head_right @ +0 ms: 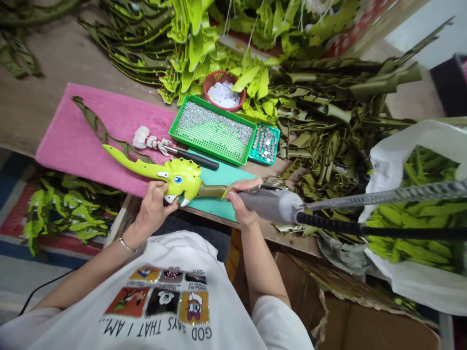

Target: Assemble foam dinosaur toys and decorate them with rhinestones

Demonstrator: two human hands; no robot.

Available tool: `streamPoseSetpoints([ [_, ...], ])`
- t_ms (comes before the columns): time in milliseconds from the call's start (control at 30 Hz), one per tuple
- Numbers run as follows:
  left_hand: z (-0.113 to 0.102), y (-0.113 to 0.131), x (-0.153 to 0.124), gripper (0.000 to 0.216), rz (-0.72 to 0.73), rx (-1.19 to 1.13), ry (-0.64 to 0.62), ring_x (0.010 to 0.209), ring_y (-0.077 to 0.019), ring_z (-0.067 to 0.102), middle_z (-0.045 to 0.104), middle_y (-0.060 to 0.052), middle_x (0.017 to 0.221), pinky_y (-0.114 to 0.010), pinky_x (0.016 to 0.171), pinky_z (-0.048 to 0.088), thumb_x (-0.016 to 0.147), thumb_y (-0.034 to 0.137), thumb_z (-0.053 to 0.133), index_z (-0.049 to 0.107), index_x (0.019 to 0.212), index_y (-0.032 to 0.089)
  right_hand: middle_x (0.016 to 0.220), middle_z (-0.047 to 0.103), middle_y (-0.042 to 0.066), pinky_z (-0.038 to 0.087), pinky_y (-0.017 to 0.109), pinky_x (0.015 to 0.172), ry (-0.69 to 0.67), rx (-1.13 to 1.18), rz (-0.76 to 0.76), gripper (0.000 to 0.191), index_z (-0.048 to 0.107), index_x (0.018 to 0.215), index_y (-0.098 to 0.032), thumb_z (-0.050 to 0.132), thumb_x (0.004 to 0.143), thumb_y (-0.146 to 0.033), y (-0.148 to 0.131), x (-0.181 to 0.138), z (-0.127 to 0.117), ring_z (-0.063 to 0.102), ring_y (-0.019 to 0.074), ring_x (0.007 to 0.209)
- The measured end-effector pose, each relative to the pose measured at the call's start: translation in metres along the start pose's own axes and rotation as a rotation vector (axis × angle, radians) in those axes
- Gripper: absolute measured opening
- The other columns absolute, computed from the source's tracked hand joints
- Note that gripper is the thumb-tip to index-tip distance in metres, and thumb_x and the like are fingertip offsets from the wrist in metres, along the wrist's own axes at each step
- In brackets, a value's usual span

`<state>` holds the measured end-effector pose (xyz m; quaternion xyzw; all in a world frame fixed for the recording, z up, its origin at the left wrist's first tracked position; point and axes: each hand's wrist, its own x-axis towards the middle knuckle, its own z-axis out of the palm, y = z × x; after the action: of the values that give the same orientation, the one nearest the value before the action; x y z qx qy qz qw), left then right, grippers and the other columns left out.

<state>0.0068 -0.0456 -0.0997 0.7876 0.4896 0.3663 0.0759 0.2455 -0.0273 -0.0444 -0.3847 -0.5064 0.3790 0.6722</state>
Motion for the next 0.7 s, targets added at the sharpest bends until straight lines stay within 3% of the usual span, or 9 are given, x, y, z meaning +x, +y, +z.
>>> streamPoseSetpoints([
  [167,0.000,-0.001,0.002,0.036,0.021,0.022,0.007,0.093,-0.0224,0.058,0.054,-0.011,0.104,-0.034,0.079,0.057,0.090,0.017,0.061,0.044,0.122,0.016,0.060,0.060,-0.006,0.046,0.027,0.047,-0.308,-0.002,0.081,0.013,0.062,0.089,-0.025,0.072,0.080,-0.022,0.000,0.010,-0.012,0.055,0.0125,0.047],
  [233,-0.003,-0.004,0.005,0.034,0.021,0.019,0.012,0.094,-0.0231,0.058,0.054,-0.011,0.103,-0.035,0.080,0.057,0.090,0.018,0.062,0.045,0.120,0.015,0.059,0.062,-0.005,0.047,0.029,0.047,-0.342,-0.001,0.071,0.018,0.065,0.096,-0.025,0.072,0.080,-0.024,-0.003,0.023,-0.011,0.055,0.0134,0.046],
  [300,-0.010,-0.006,0.009,0.033,0.019,0.000,0.003,0.095,-0.0227,0.058,0.054,-0.011,0.103,-0.034,0.081,0.057,0.090,0.019,0.062,0.046,0.119,0.015,0.057,0.062,-0.005,0.046,0.029,0.047,-0.218,0.025,-0.034,0.023,0.066,0.101,-0.026,0.073,0.080,-0.027,-0.004,0.042,-0.006,0.054,0.0136,0.044],
  [400,-0.027,-0.006,0.017,0.033,0.005,-0.002,-0.080,0.099,-0.0243,0.058,0.054,-0.013,0.107,-0.037,0.084,0.056,0.089,0.021,0.063,0.048,0.118,0.014,0.054,0.058,-0.008,0.045,0.028,0.046,0.113,0.021,-0.201,0.021,0.064,0.095,-0.027,0.073,0.076,-0.032,0.005,0.073,0.006,0.051,0.0123,0.042],
  [467,-0.038,-0.001,0.023,0.034,-0.019,0.036,-0.147,0.103,-0.0285,0.056,0.053,-0.016,0.112,-0.043,0.086,0.054,0.086,0.023,0.064,0.051,0.116,0.013,0.054,0.056,-0.009,0.046,0.027,0.048,0.257,-0.029,-0.180,0.024,0.060,0.090,-0.026,0.074,0.074,-0.036,0.019,0.091,0.010,0.051,0.0115,0.043],
  [600,-0.046,0.015,0.035,0.035,-0.019,0.084,-0.163,0.105,-0.0329,0.055,0.054,-0.019,0.117,-0.048,0.087,0.050,0.083,0.028,0.064,0.055,0.113,0.014,0.054,0.053,-0.009,0.046,0.027,0.052,0.310,-0.091,-0.054,0.030,0.054,0.085,-0.023,0.072,0.072,-0.042,0.049,0.108,0.011,0.051,0.0104,0.045],
  [700,-0.037,0.026,0.047,0.066,-0.032,0.142,-0.188,0.120,-0.0388,0.050,0.050,-0.024,0.133,-0.056,0.100,0.042,0.081,0.046,0.071,0.049,0.132,0.012,0.054,0.053,-0.008,0.045,0.027,0.053,0.304,-0.111,-0.051,0.030,0.053,0.079,-0.022,0.073,0.070,-0.043,0.063,0.110,0.010,0.050,0.0099,0.045],
])
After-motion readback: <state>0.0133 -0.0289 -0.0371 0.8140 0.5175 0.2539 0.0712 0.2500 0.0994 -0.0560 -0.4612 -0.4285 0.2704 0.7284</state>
